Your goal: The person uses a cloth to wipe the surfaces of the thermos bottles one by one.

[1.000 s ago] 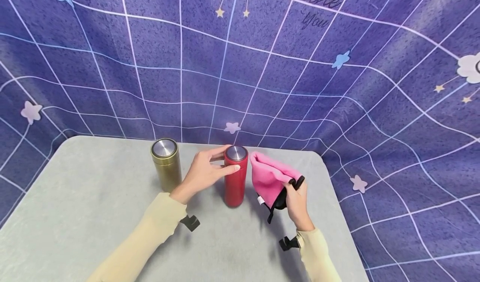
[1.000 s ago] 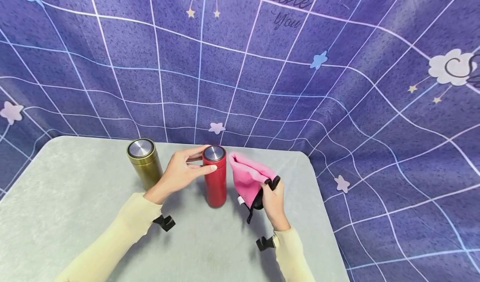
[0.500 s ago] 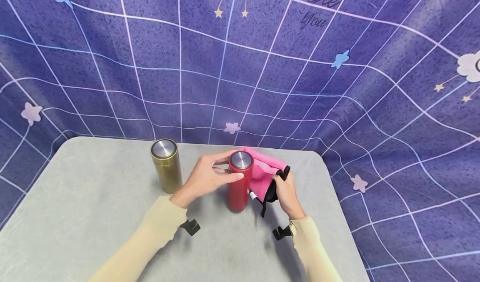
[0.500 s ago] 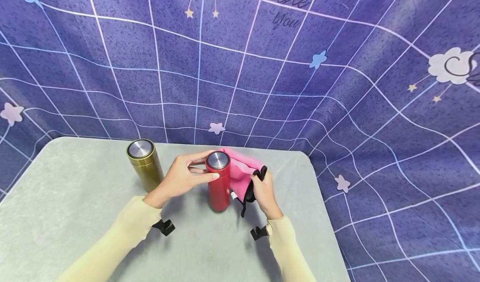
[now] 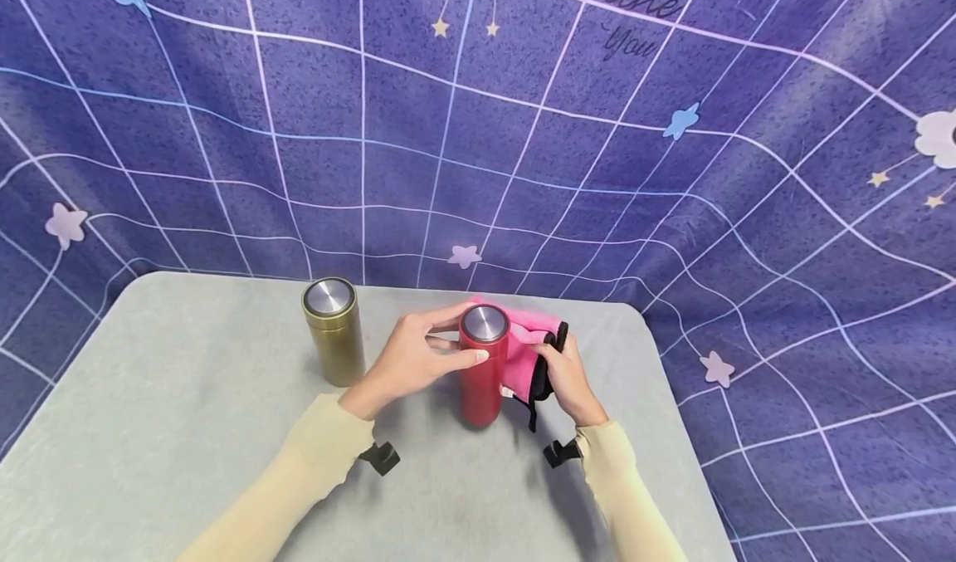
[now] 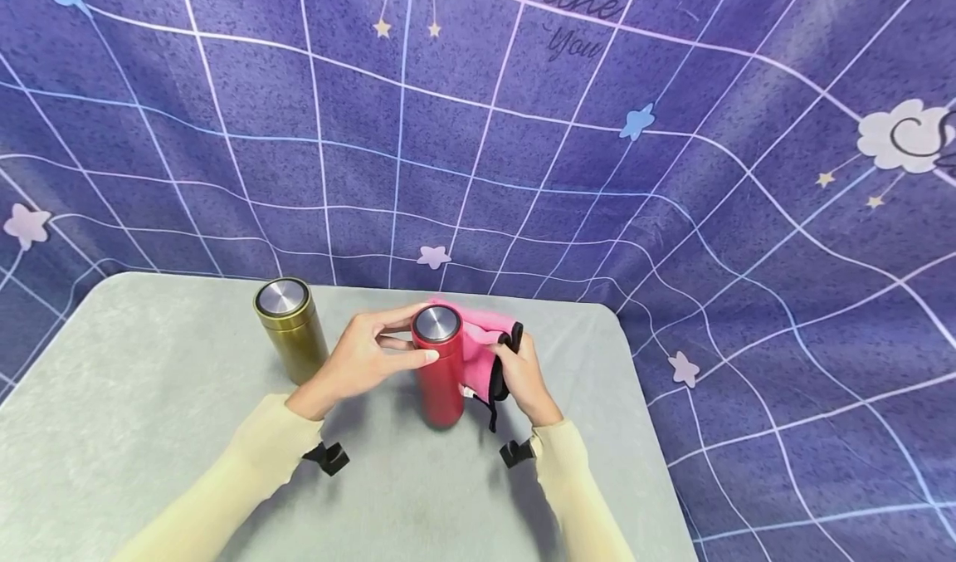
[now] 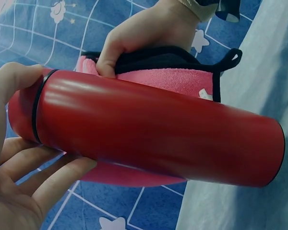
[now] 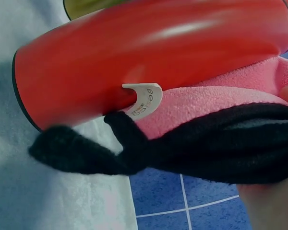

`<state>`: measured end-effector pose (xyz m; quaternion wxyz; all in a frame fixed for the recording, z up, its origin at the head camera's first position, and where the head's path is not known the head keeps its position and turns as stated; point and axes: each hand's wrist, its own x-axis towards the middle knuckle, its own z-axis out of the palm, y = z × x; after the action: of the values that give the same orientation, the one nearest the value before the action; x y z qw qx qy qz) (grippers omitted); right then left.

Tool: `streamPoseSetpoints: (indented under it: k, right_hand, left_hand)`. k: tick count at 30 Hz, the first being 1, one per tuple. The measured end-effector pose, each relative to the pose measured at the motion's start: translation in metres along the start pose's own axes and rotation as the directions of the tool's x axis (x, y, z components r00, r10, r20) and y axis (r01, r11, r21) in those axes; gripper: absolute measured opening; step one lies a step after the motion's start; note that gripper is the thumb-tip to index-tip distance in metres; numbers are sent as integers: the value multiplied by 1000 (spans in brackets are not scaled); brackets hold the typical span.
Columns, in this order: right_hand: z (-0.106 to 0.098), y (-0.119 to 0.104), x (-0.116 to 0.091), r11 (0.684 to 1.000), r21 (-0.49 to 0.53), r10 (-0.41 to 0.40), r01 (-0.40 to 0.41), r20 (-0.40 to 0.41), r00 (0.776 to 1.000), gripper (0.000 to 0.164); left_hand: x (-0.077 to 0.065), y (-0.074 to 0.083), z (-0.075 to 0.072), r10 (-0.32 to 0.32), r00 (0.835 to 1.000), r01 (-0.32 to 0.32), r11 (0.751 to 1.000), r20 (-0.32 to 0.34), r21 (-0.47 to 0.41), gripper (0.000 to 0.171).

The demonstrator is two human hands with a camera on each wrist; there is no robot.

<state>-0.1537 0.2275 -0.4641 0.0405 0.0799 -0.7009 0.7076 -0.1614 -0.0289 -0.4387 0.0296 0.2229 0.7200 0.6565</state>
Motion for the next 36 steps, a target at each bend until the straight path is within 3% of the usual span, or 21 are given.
streamPoseSetpoints:
  k: [7,14,19,31,36]
  right_hand:
    - [-1,1,-1,999,24,39,-40,34,999,31]
    - [-5,1,-3,989,135,36,-61,177,984,28]
    - [-6,4,0,983,151,66,-101,225,972,26]
    - [-9,15,-2,972,131,162,-197,236,958,22]
    - [-10,19,-4,970,134,168,-201,227,959,23]
  left_hand:
    - [-4,3,2,30,999,-29,1000,19,-11,68]
    - [-7,6,2,32,998,-33,999,49,15,66]
    - [-6,9,2,43,997,-46,998,56,49,65]
    - [0,16,-1,80,995,-80,997,53,-10,64]
    - [4,18,-3,97,994,-96,995,41,-9,62]
